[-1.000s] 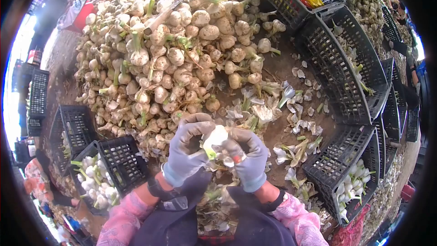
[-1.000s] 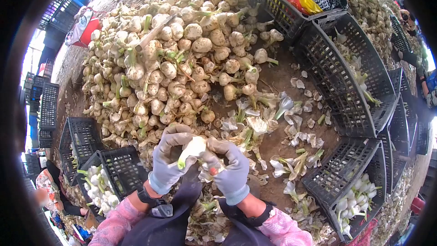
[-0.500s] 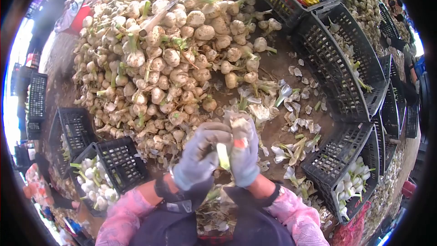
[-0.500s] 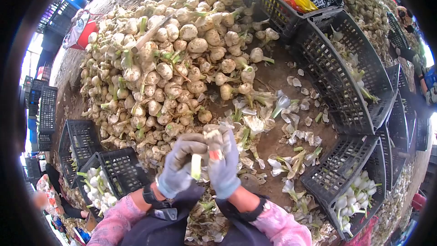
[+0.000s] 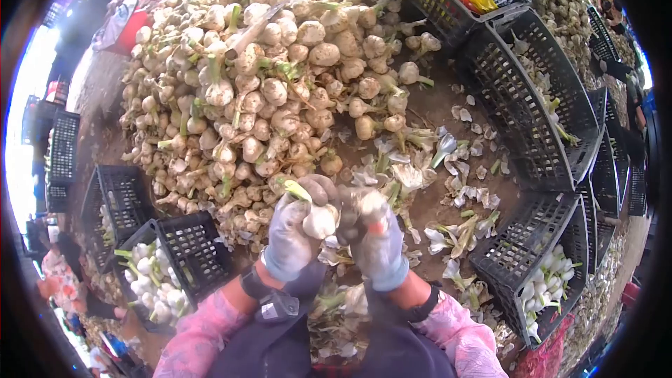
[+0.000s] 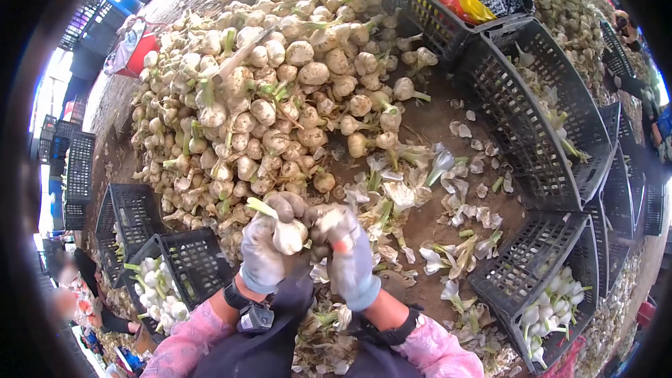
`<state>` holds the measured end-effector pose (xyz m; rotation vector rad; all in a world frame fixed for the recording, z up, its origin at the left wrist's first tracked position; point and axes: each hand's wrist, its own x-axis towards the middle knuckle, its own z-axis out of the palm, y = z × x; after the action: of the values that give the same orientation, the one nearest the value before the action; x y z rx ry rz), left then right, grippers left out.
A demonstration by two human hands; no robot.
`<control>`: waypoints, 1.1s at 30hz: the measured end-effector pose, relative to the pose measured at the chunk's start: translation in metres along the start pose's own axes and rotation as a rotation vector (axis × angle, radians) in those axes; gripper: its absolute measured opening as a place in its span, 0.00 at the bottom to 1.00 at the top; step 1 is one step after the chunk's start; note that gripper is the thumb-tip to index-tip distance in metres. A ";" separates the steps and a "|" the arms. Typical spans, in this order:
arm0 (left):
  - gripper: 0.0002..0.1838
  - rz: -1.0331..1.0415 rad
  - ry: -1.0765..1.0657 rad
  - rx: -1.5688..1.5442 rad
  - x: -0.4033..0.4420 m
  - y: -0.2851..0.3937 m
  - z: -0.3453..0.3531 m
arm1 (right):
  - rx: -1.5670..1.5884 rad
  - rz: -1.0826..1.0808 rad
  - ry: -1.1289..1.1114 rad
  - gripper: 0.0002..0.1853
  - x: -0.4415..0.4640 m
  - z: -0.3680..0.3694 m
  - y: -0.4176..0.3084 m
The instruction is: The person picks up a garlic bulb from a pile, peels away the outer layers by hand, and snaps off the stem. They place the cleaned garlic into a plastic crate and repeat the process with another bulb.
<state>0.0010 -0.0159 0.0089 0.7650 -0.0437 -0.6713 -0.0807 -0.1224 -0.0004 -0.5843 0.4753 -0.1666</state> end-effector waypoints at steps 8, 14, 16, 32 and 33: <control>0.18 -0.157 0.046 -0.245 0.006 0.007 -0.007 | -0.212 0.043 -0.142 0.13 -0.006 -0.007 0.010; 0.19 -0.173 0.163 0.067 -0.007 0.011 -0.013 | -0.424 -0.110 -0.045 0.15 -0.003 0.002 0.010; 0.18 -0.158 0.086 0.036 -0.011 0.011 -0.023 | -0.253 0.032 -0.079 0.16 -0.004 0.003 0.013; 0.17 -0.097 -0.007 0.364 -0.005 0.029 -0.025 | 0.007 0.214 -0.171 0.22 -0.013 0.005 0.015; 0.17 -0.155 0.021 0.288 -0.009 0.030 -0.028 | 0.077 0.254 -0.195 0.21 -0.013 0.005 0.012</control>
<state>0.0184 0.0224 0.0102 1.0600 -0.0639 -0.8144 -0.0897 -0.1066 0.0015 -0.4545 0.3479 0.1136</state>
